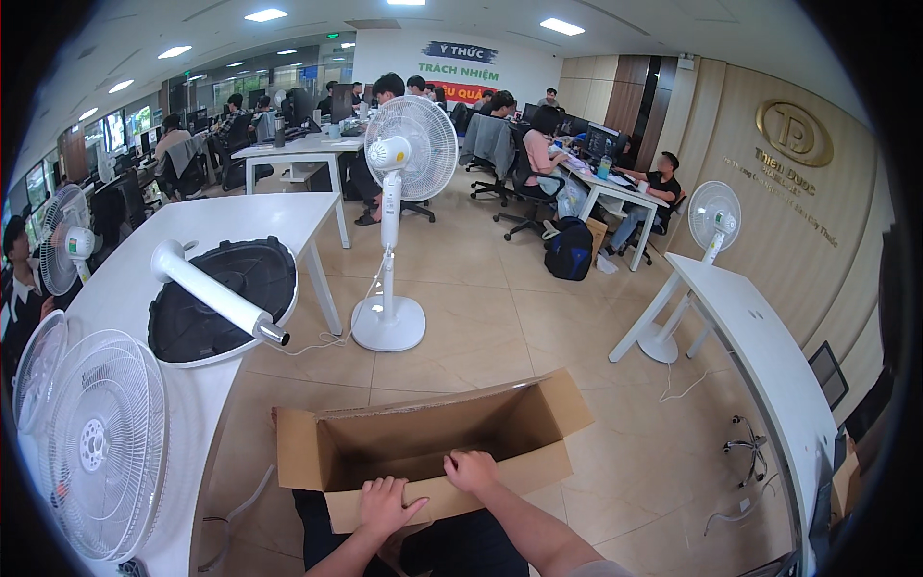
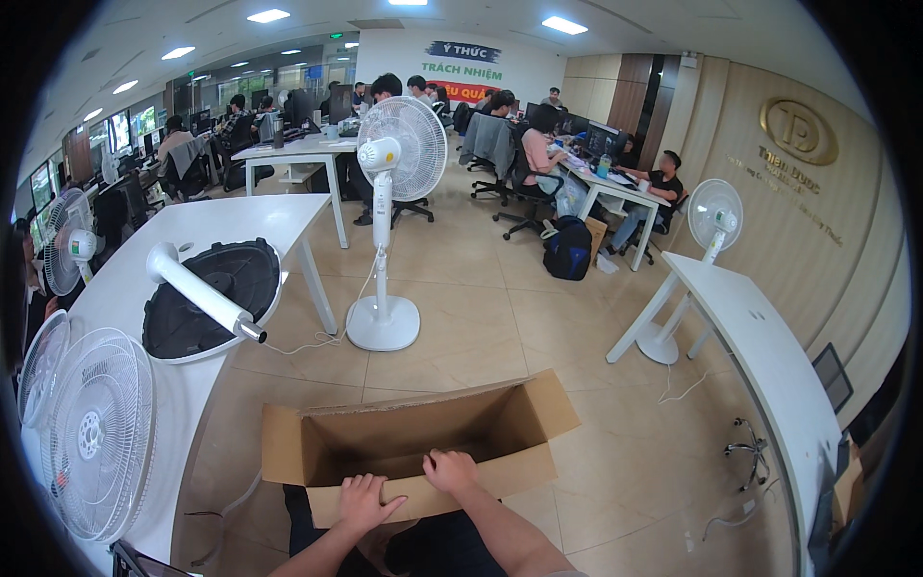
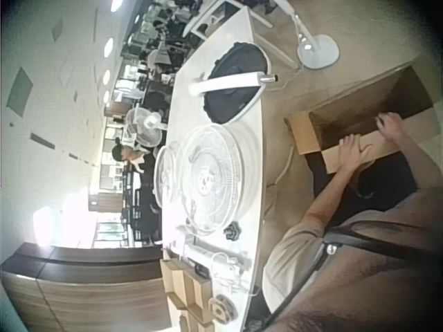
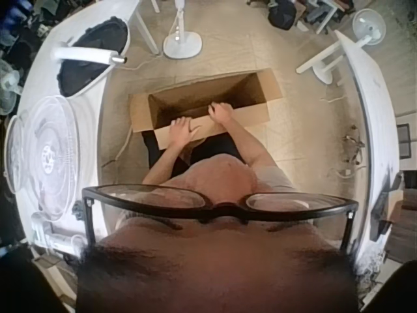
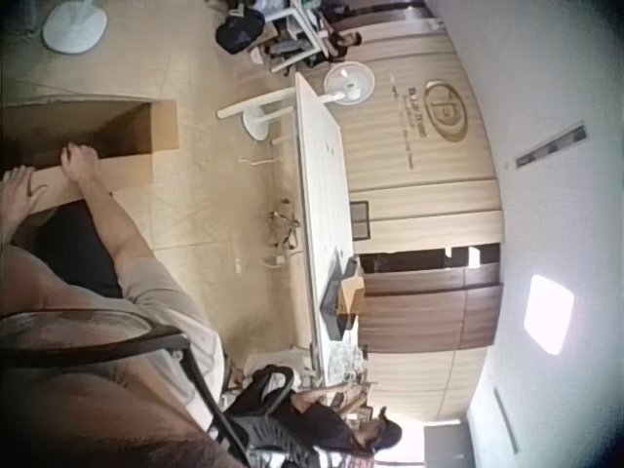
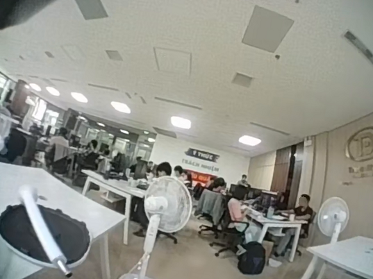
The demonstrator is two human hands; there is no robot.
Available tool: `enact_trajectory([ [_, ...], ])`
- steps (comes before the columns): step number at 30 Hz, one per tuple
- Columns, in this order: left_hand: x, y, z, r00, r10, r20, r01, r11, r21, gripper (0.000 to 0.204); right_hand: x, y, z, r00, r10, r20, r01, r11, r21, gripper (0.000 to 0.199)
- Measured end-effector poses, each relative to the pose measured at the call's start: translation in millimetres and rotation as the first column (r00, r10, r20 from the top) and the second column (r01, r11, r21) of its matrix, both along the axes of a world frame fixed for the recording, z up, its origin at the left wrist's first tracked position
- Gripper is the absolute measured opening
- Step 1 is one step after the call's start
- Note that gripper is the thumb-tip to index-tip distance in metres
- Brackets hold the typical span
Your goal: Disassemble the components of a floor-standing electric fan, including the cage, blade, motor unit, and base.
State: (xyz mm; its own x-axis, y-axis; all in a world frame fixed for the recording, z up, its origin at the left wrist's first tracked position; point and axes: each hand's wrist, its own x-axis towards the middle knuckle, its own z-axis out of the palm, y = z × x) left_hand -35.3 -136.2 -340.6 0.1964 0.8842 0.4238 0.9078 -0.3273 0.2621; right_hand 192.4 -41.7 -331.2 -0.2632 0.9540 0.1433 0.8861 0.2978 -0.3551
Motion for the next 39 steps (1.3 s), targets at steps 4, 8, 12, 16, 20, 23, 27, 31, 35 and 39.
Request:
enact_trajectory([
  [4,-1,-2,-2,1.0,-0.004,0.009,0.004,1.0,0.009,0.059,-1,-2,1,1.0,-0.024,0.02,0.024,0.999,-0.02,0.036],
  [8,-3,3,2,0.999,-0.027,0.028,0.027,0.999,0.034,0.056,0,-2,-1,0.999,-0.035,0.018,0.035,0.999,-0.018,0.037],
  [12,-17,20,-7,0.999,-0.031,0.045,0.029,0.999,0.027,0.053,-8,-3,4,0.999,-0.042,0.007,0.042,0.998,-0.049,0.04],
  [16,-24,32,-7,0.998,-0.051,0.049,0.05,0.999,0.016,0.049,-2,-5,-6,0.983,0.18,-0.019,-0.178,0.98,0.093,0.044],
  [20,-24,33,-5,0.997,-0.054,0.06,0.055,0.998,-0.022,0.048,16,-5,-11,0.914,0.402,0.06,-0.403,0.878,0.259,0.044],
  [23,-26,30,-3,0.997,-0.054,0.047,0.055,0.998,-0.018,0.049,31,-6,-10,0.917,0.391,0.078,-0.398,0.885,0.242,0.043],
  [27,-26,28,-5,0.997,-0.057,0.057,0.058,0.998,-0.029,0.05,60,-9,-7,0.943,0.313,0.11,-0.331,0.916,0.227,0.041],
  [31,-26,27,-8,0.996,-0.06,0.062,0.061,0.998,-0.016,0.05,105,-10,-9,0.979,0.164,0.122,-0.188,0.958,0.218,0.041],
  [35,-25,27,-10,0.997,-0.055,0.06,0.056,0.998,-0.005,0.049,150,-8,-16,0.987,-0.046,0.152,0.003,0.964,0.267,0.04],
  [39,-25,27,-6,0.997,-0.062,0.05,0.063,0.998,-0.015,0.049,150,-5,-19,0.985,-0.11,0.134,0.071,0.961,0.268,0.042],
])
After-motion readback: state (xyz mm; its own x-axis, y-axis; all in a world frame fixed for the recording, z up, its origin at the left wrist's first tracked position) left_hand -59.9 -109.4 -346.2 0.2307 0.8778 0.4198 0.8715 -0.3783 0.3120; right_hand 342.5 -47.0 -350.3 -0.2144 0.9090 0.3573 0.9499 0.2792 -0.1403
